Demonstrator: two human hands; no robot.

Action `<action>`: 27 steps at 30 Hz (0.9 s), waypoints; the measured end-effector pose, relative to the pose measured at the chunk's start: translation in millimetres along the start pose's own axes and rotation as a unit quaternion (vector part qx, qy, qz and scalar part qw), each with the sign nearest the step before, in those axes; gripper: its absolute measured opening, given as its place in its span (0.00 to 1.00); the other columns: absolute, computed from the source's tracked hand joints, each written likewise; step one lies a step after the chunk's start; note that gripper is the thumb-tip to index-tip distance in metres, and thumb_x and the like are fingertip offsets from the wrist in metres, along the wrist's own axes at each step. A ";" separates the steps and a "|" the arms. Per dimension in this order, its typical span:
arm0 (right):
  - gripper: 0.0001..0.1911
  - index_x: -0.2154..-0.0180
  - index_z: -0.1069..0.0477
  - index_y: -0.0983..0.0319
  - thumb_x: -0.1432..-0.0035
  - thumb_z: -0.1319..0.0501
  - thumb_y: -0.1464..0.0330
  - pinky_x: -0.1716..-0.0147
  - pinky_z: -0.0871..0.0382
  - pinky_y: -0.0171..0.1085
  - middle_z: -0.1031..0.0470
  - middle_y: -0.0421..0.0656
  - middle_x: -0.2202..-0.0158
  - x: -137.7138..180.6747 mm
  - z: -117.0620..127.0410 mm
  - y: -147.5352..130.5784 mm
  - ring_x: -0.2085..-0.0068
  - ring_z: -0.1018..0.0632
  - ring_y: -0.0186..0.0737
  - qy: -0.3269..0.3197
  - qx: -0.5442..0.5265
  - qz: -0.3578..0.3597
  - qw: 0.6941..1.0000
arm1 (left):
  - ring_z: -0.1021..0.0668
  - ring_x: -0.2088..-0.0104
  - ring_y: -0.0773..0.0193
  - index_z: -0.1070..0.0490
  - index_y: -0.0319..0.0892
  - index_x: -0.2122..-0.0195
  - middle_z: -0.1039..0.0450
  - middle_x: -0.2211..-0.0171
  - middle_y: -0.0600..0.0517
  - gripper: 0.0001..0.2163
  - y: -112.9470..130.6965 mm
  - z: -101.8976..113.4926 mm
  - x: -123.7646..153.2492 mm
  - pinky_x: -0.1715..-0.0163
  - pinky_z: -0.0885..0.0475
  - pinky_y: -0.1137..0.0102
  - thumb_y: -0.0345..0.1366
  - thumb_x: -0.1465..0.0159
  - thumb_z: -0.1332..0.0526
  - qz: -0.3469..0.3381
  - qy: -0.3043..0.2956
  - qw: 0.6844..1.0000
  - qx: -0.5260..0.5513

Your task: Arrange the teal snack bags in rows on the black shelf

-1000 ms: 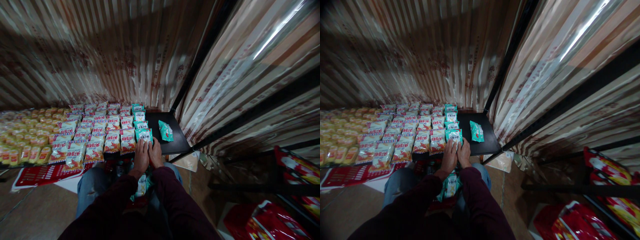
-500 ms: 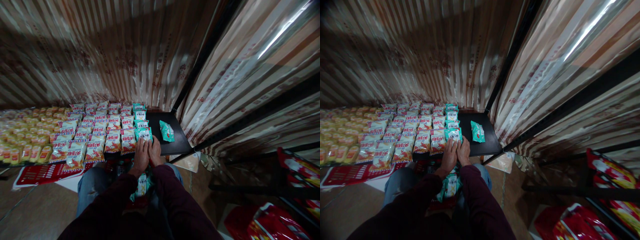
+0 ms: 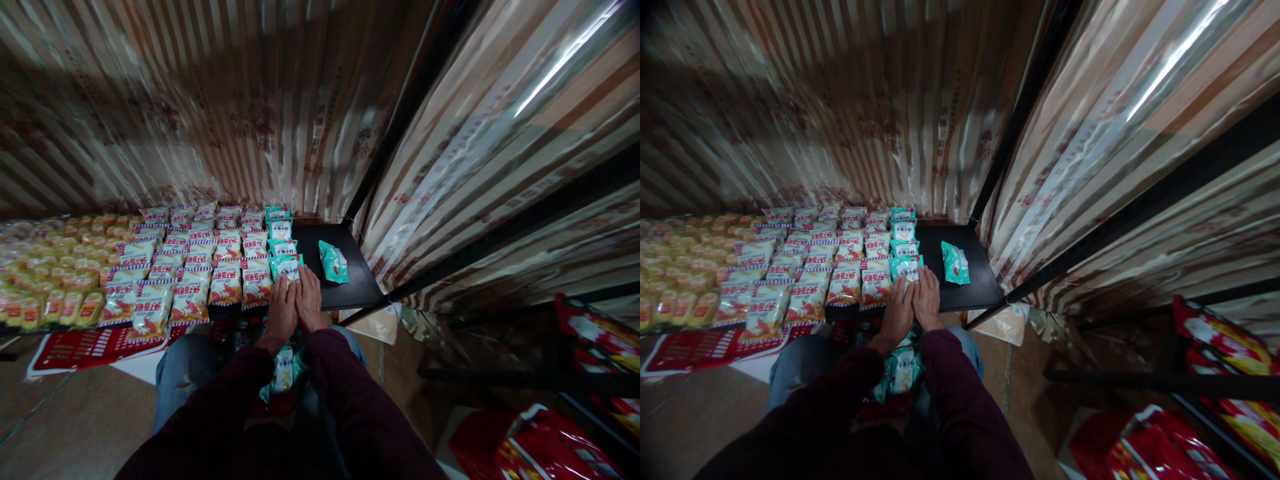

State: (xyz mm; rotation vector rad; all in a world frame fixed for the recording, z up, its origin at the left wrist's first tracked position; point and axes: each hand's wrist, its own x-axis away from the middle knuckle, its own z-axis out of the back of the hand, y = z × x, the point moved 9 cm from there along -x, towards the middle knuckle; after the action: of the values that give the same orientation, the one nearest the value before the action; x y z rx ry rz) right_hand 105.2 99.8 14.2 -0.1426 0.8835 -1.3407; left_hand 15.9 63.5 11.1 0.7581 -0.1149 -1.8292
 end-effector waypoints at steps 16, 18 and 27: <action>0.27 0.38 0.43 0.64 0.33 0.56 0.61 0.40 0.43 0.52 0.39 0.52 0.38 8.2 7.1 10.0 0.37 0.39 0.46 0.031 -0.009 -0.071 0.997 | 0.54 0.31 0.51 0.46 0.33 0.37 0.50 0.34 0.35 0.23 1.5 0.3 4.2 0.37 0.45 0.47 0.28 0.35 0.54 -0.007 -0.014 1.000 0.018; 0.27 0.39 0.41 0.65 0.33 0.56 0.60 0.39 0.43 0.51 0.38 0.53 0.39 12.2 9.4 11.2 0.37 0.38 0.46 0.036 -0.018 -0.079 0.996 | 0.54 0.31 0.50 0.44 0.31 0.38 0.50 0.34 0.34 0.23 0.4 0.6 5.8 0.37 0.45 0.48 0.27 0.35 0.53 -0.001 -0.017 1.000 0.014; 0.24 0.41 0.40 0.65 0.33 0.57 0.62 0.40 0.41 0.51 0.37 0.55 0.40 41.4 31.2 8.4 0.38 0.37 0.44 0.090 -0.050 -0.082 0.991 | 0.56 0.31 0.50 0.43 0.34 0.39 0.52 0.33 0.36 0.23 8.9 13.5 31.8 0.37 0.44 0.47 0.25 0.36 0.53 -0.037 -0.001 0.999 0.008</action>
State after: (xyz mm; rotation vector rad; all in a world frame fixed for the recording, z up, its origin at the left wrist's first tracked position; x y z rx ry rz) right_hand 129.9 53.5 11.1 -0.1776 1.1102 -1.4801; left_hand 9.5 28.4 11.5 0.7818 -0.1043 -1.9002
